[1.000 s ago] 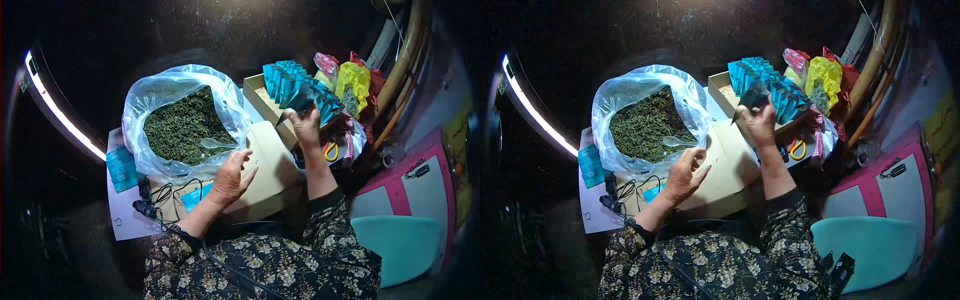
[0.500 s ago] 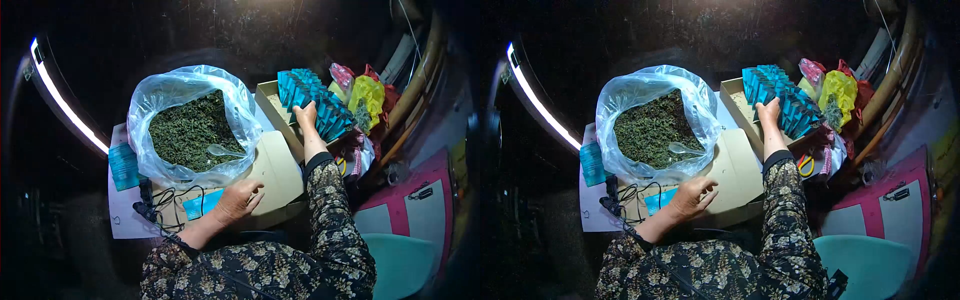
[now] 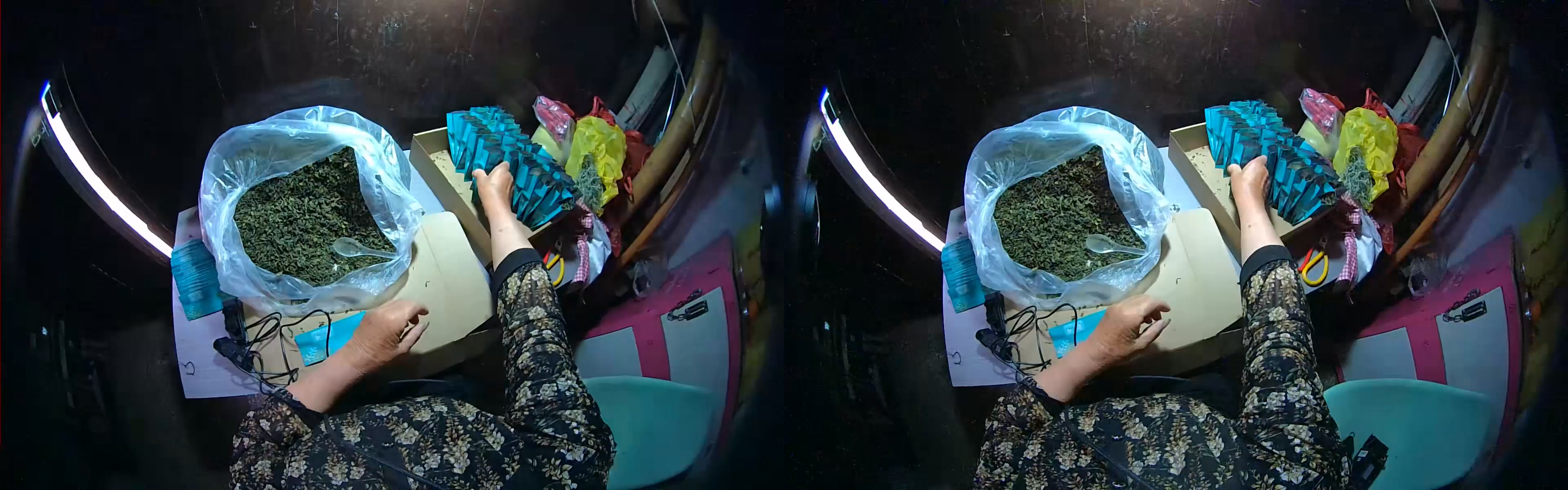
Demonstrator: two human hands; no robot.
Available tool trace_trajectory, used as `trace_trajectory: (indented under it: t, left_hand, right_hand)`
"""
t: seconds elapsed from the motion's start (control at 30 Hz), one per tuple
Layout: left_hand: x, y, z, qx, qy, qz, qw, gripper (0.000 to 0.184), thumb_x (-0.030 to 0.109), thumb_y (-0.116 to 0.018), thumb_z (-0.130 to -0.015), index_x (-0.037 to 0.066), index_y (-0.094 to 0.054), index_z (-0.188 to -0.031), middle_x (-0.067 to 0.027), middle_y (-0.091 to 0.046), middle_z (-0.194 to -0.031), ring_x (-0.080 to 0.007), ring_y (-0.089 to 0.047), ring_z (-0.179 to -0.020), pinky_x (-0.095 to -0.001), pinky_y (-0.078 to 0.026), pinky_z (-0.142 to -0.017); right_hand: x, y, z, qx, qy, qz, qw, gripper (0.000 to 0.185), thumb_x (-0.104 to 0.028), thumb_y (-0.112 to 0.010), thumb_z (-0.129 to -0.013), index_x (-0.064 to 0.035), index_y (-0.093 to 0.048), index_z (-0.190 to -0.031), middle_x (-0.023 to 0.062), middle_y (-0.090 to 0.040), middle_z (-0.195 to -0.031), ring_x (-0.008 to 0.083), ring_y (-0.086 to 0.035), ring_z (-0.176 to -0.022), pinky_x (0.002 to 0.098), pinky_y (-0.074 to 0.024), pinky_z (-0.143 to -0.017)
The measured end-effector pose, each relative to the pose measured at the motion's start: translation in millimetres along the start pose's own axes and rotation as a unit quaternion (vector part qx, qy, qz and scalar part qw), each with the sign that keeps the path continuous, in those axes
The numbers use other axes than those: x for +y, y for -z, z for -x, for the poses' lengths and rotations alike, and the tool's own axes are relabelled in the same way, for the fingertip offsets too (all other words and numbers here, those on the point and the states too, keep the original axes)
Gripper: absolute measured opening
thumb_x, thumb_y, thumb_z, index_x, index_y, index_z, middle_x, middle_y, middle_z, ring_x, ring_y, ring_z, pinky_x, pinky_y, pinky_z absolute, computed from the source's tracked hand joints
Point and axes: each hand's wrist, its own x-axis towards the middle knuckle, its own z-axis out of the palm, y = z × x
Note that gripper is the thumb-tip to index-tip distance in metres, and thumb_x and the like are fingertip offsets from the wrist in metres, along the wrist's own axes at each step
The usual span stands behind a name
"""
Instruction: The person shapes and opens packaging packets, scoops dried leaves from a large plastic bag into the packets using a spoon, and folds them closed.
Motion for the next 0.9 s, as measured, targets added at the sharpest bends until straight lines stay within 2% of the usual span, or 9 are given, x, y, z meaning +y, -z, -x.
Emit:
trace_trajectory:
  t: [0.13,0.37,0.5,0.6,0.73,0.9]
  left_hand:
    - [3.0,2.8,0.7,-0.025,0.027,0.008,0.999,0.020,0.014,-0.065,-0.085,0.005,-0.059,-0.100,-0.0120,-0.063,-0.085,-0.0277,-0.064,-0.078,-0.0385,-0.052,-0.068]
    - [1.1,2.5,2.2,-0.030,0.009,0.003,1.000,0.019,0.015,-0.066,-0.084,0.005,-0.058,-0.099,-0.0114,-0.064,-0.083,-0.0277,-0.064,-0.077,-0.0391,-0.052,-0.068]
    - [1.3,2.2,3.9,-0.030,0.015,0.003,0.999,0.019,0.014,-0.066,-0.084,0.005,-0.058,-0.098,-0.0113,-0.064,-0.082,-0.0278,-0.064,-0.076,-0.0392,-0.052,-0.068]
    - [2.1,3.4,4.8,-0.031,0.020,0.010,0.999,0.019,0.014,-0.067,-0.084,0.005,-0.058,-0.098,-0.0113,-0.064,-0.082,-0.0280,-0.064,-0.077,-0.0394,-0.052,-0.068]
    - [2.0,6.3,3.8,-0.033,0.017,0.018,0.999,0.019,0.014,-0.067,-0.084,0.005,-0.058,-0.098,-0.0113,-0.064,-0.082,-0.0286,-0.064,-0.077,-0.0398,-0.051,-0.068]
    - [0.0,5.8,4.5,-0.036,0.025,0.015,0.999,0.020,0.014,-0.067,-0.084,0.005,-0.058,-0.098,-0.0113,-0.064,-0.082,-0.0291,-0.064,-0.077,-0.0397,-0.051,-0.068]
  right_hand:
    - [4.5,4.3,1.2,-0.002,-0.002,0.005,1.000,0.054,-0.027,-0.077,-0.071,0.0077,-0.051,-0.103,0.0319,-0.064,-0.098,0.0466,-0.061,-0.096,0.0494,-0.0494,-0.084]
    - [-0.6,6.0,4.9,0.005,0.017,0.014,1.000,0.049,-0.026,-0.077,-0.072,0.0075,-0.053,-0.098,0.0323,-0.064,-0.097,0.0462,-0.062,-0.096,0.0503,-0.0492,-0.085]
    - [-6.4,9.1,6.6,0.001,-0.008,0.032,0.999,0.045,-0.030,-0.075,-0.074,0.0076,-0.060,-0.093,0.0318,-0.064,-0.100,0.0455,-0.062,-0.098,0.0493,-0.0492,-0.087]
    - [-13.4,15.8,8.2,-0.075,-0.033,0.093,0.992,0.038,-0.031,-0.067,-0.079,0.0041,-0.068,-0.094,0.0276,-0.066,-0.101,0.0417,-0.064,-0.098,0.0471,-0.0511,-0.086]
    - [-10.8,7.8,4.0,-0.030,-0.099,0.058,0.993,0.038,-0.035,-0.061,-0.083,0.0010,-0.072,-0.090,0.0258,-0.067,-0.103,0.0410,-0.064,-0.100,0.0478,-0.0502,-0.088]
    - [-5.5,4.5,-2.0,-0.053,-0.080,0.056,0.994,0.040,-0.035,-0.059,-0.084,0.0014,-0.071,-0.094,0.0270,-0.066,-0.103,0.0421,-0.064,-0.099,0.0486,-0.0497,-0.088]
